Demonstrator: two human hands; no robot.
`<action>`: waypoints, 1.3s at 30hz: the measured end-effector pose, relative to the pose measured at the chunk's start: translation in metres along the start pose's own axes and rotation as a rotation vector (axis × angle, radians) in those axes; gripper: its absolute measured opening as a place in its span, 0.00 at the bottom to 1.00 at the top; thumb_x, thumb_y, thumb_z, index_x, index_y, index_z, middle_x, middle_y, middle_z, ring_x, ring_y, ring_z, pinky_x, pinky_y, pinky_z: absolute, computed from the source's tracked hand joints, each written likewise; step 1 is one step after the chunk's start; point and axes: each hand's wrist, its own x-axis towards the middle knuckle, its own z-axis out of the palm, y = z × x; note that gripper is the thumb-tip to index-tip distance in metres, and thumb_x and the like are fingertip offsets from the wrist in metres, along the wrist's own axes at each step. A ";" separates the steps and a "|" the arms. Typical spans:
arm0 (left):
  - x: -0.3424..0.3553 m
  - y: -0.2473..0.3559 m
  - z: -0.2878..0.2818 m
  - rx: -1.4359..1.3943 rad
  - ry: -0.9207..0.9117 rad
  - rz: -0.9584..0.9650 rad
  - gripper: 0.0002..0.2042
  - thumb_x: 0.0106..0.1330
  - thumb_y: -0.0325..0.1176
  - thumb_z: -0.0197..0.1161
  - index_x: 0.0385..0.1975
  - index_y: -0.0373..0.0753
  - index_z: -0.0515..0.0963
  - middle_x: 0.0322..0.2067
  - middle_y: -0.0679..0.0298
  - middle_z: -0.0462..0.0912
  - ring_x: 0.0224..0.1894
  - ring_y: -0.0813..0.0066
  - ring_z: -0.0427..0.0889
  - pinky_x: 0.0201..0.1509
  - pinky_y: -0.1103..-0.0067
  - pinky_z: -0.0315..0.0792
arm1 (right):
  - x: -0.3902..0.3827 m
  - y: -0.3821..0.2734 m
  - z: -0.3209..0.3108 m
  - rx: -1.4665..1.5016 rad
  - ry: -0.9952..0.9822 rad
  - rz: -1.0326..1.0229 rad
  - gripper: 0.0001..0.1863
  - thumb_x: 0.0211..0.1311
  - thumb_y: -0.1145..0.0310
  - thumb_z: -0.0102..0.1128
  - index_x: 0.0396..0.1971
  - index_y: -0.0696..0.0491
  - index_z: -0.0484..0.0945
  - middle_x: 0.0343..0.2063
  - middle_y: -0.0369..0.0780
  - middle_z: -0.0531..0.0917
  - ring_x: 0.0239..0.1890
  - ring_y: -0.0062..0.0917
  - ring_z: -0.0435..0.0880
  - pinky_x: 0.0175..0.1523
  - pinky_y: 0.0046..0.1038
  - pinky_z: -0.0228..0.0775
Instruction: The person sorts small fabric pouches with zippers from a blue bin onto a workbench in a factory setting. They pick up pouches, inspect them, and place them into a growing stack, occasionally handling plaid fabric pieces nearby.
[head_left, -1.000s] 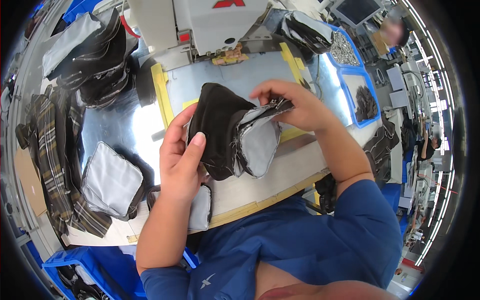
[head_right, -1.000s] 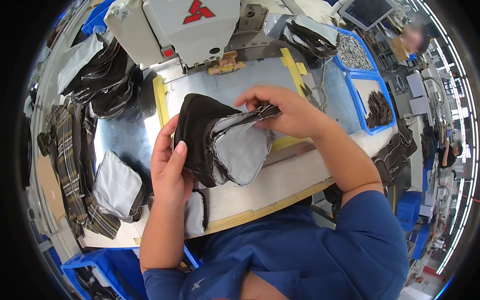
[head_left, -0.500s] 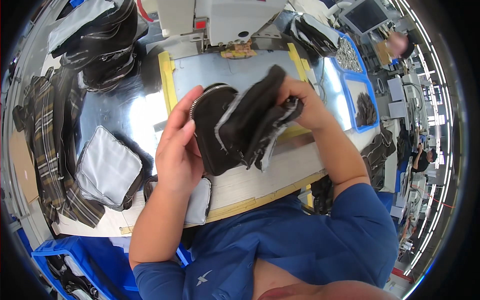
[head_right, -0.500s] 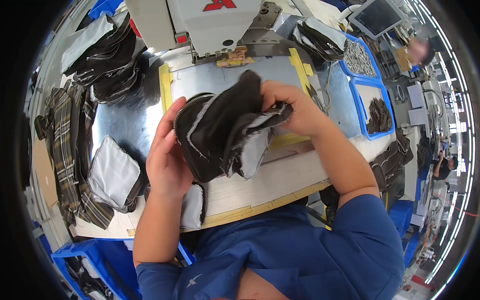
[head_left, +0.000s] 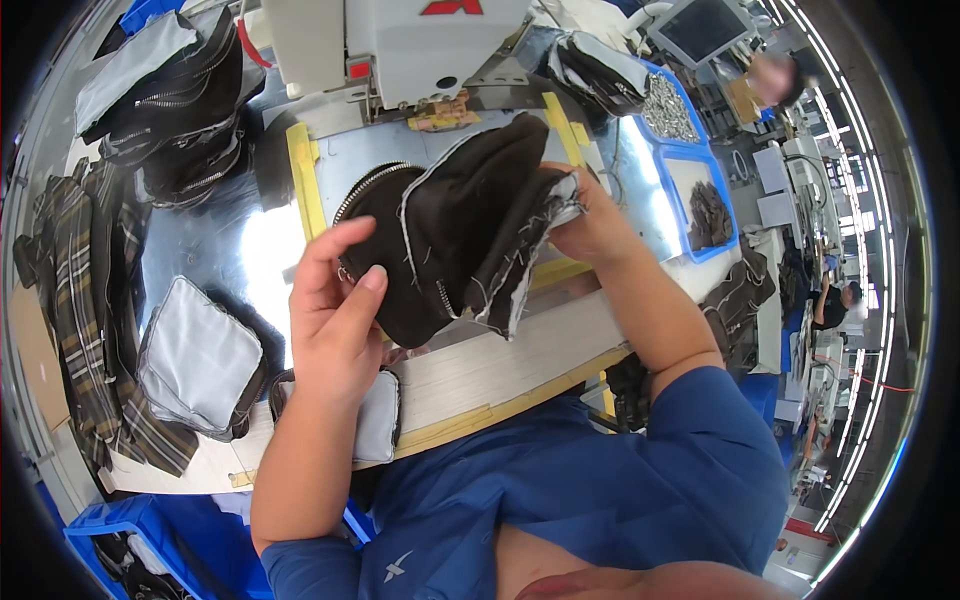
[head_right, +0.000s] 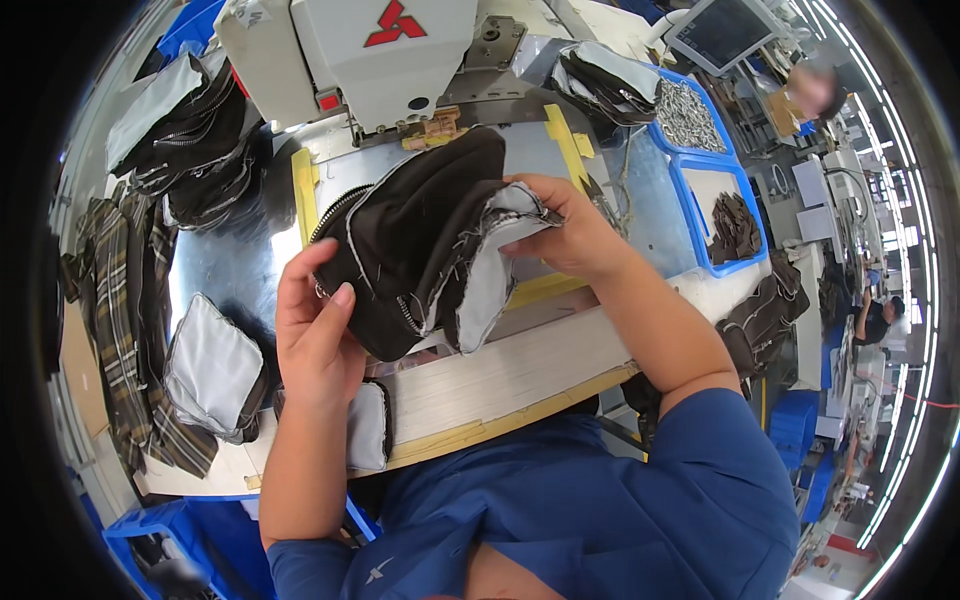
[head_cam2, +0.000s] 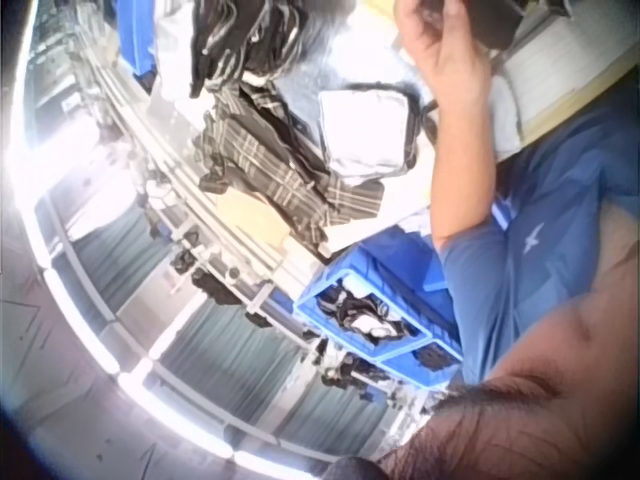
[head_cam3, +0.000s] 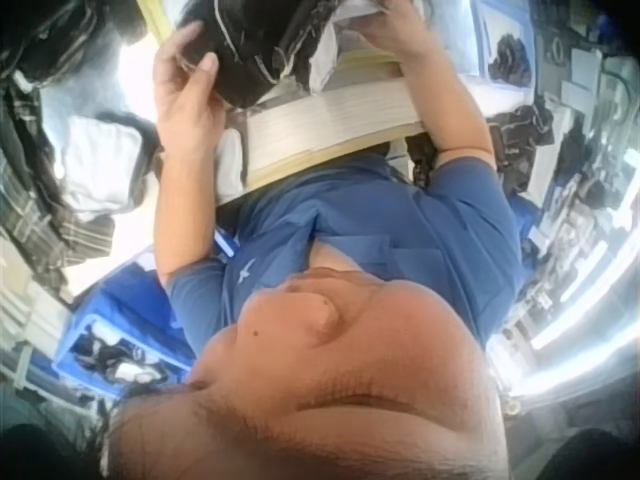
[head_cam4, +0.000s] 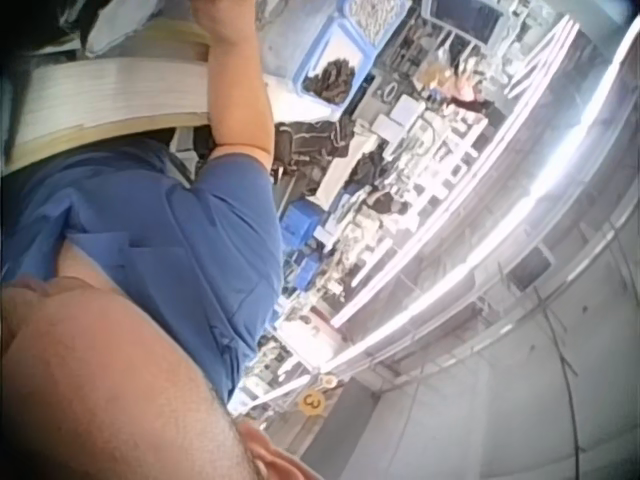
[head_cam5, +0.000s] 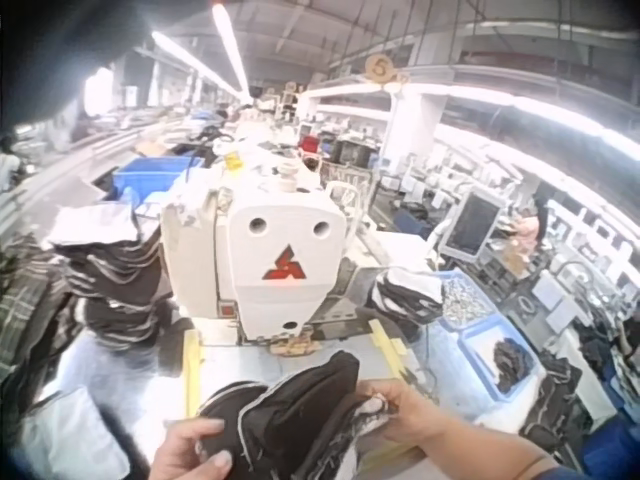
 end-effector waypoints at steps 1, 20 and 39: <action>-0.001 0.001 -0.003 -0.005 -0.019 -0.027 0.24 0.68 0.17 0.53 0.64 0.35 0.64 0.59 0.53 0.74 0.59 0.66 0.77 0.63 0.69 0.75 | 0.000 0.003 -0.001 0.015 0.002 0.018 0.30 0.49 0.94 0.64 0.55 0.58 0.78 0.48 0.37 0.84 0.52 0.23 0.82 0.61 0.28 0.72; 0.002 0.009 0.017 0.124 0.141 -0.030 0.25 0.61 0.14 0.58 0.60 0.31 0.65 0.49 0.52 0.80 0.42 0.68 0.87 0.35 0.76 0.88 | -0.001 -0.002 0.044 -0.619 0.256 0.007 0.21 0.72 0.57 0.60 0.51 0.61 0.80 0.44 0.35 0.84 0.45 0.16 0.77 0.53 0.24 0.70; 0.003 0.005 0.014 0.182 0.218 -0.067 0.37 0.47 0.27 0.78 0.60 0.32 0.68 0.52 0.59 0.79 0.54 0.69 0.79 0.62 0.74 0.71 | 0.000 0.014 0.054 -0.825 0.112 0.041 0.31 0.73 0.44 0.49 0.58 0.58 0.72 0.50 0.48 0.82 0.53 0.37 0.81 0.60 0.35 0.67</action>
